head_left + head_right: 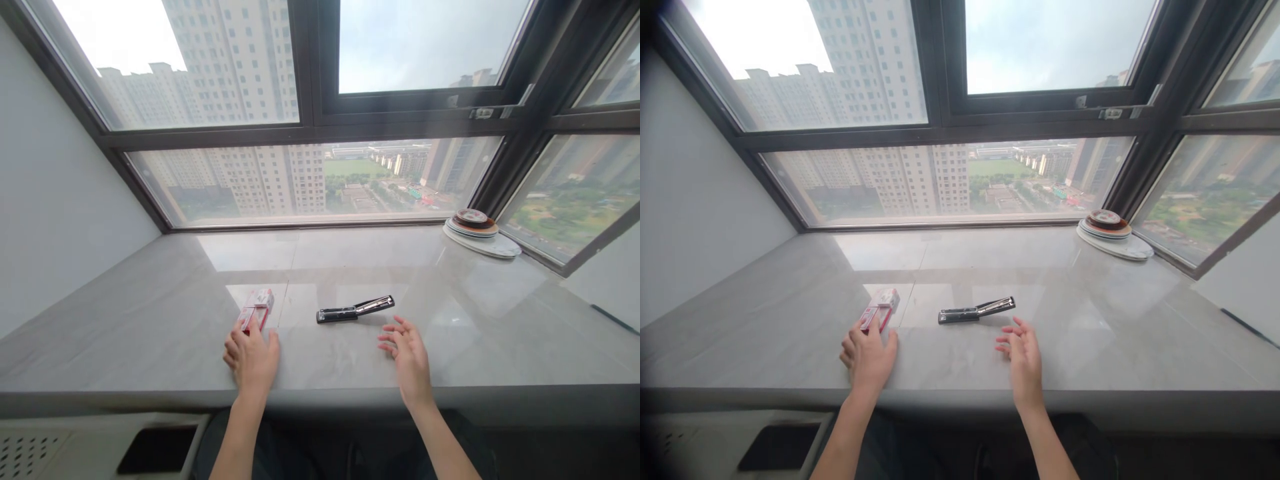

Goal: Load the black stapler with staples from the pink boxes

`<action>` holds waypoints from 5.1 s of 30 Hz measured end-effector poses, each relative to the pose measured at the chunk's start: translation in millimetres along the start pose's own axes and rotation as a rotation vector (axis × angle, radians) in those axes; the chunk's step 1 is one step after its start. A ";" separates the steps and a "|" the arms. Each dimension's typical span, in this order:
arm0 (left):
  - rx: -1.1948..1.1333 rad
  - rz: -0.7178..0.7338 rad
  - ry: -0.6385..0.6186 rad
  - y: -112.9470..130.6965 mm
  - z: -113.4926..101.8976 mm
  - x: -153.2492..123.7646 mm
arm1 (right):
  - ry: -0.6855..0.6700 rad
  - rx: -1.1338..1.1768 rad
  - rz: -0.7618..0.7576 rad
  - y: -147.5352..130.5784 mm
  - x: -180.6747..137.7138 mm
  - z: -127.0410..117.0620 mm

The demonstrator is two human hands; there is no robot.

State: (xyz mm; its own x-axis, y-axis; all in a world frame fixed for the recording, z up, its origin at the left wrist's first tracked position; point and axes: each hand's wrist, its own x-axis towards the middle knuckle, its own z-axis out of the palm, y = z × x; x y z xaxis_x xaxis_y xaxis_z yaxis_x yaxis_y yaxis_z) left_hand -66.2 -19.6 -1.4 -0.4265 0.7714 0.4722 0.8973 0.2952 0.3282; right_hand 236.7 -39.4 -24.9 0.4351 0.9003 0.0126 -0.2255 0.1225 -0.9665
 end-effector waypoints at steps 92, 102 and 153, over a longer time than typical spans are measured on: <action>-0.526 0.476 -0.510 60.8 53.1 24.4 | -0.900 -1.022 -0.537 -34.6 71.9 81.9; -0.533 0.479 -0.509 62.0 51.5 23.9 | -0.688 -1.001 -0.461 -37.7 52.5 73.9; -0.706 0.571 -0.545 76.0 12.7 9.6 | -0.528 -1.030 -0.290 -27.3 97.7 58.1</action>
State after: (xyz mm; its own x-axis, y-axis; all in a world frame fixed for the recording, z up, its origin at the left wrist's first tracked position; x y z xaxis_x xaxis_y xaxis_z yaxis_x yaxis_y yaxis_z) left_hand -0.7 17.4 17.7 0.3034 0.8927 0.3332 0.6047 -0.4506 0.6567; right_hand 234.8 69.5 17.6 -0.1121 0.9844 0.1353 0.7326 0.1739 -0.6581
